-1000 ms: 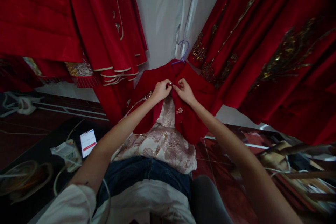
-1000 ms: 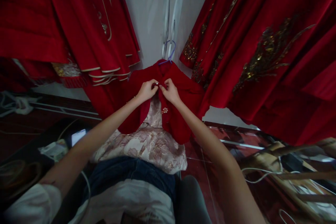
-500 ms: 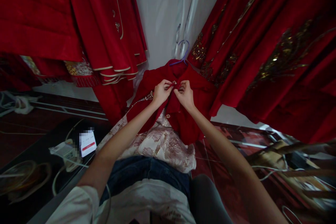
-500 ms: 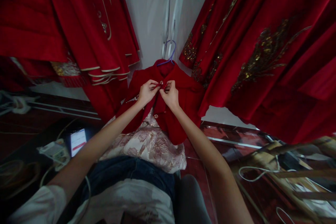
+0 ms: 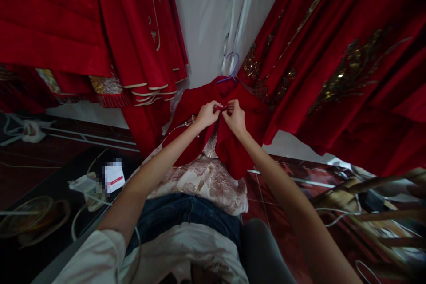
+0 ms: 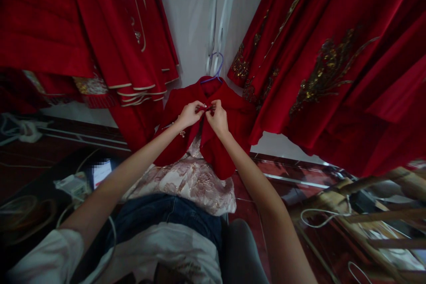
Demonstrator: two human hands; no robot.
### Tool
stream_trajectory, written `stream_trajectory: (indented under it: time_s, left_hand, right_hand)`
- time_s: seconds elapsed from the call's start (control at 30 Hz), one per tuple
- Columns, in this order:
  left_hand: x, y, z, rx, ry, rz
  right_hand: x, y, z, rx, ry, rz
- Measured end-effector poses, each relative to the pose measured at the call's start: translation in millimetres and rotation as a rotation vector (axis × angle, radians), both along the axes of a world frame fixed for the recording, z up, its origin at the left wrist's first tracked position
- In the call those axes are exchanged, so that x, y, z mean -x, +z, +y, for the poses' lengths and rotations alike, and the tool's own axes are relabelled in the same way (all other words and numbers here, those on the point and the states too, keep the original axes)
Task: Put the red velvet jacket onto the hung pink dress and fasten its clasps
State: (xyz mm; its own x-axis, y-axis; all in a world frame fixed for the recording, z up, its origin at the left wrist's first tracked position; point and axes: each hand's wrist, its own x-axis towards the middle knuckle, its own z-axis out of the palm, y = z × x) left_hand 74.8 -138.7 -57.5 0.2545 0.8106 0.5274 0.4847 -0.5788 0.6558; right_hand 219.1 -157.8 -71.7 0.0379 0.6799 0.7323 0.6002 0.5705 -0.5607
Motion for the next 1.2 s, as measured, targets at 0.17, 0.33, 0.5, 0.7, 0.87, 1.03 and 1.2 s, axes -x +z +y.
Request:
stream_trajectory:
  time_s: [0.17,0.33,0.5,0.7,0.87,1.03,1.2]
  left_hand:
    - [-2,9.4,-3,-0.106,-0.012,0.163]
    - [-1,9.1,6,-0.088,0.0,0.127]
    - [0,5.3,9,-0.129,-0.055,0.111]
    - [1,9.3,3,-0.215,-0.049,0.187]
    - [0,10.7,2,-0.185,-0.02,0.184]
    - [-1,10.5,2,-0.182,0.0,0.17]
    - [-1,10.9,2,-0.211,-0.009,0.174]
  right_hand:
    - [-2,-0.9,-2,-0.026,0.05,0.06]
    - [-11,1.4,-6,0.008,0.127,0.059]
    - [-16,0.6,0,0.027,0.16,0.088]
    - [-14,1.8,4,0.02,0.113,0.103]
    - [-13,3.7,2,0.064,0.156,0.189]
    - [-15,4.5,2,0.135,0.244,0.283]
    - [-20,9.5,4,0.13,0.225,0.254]
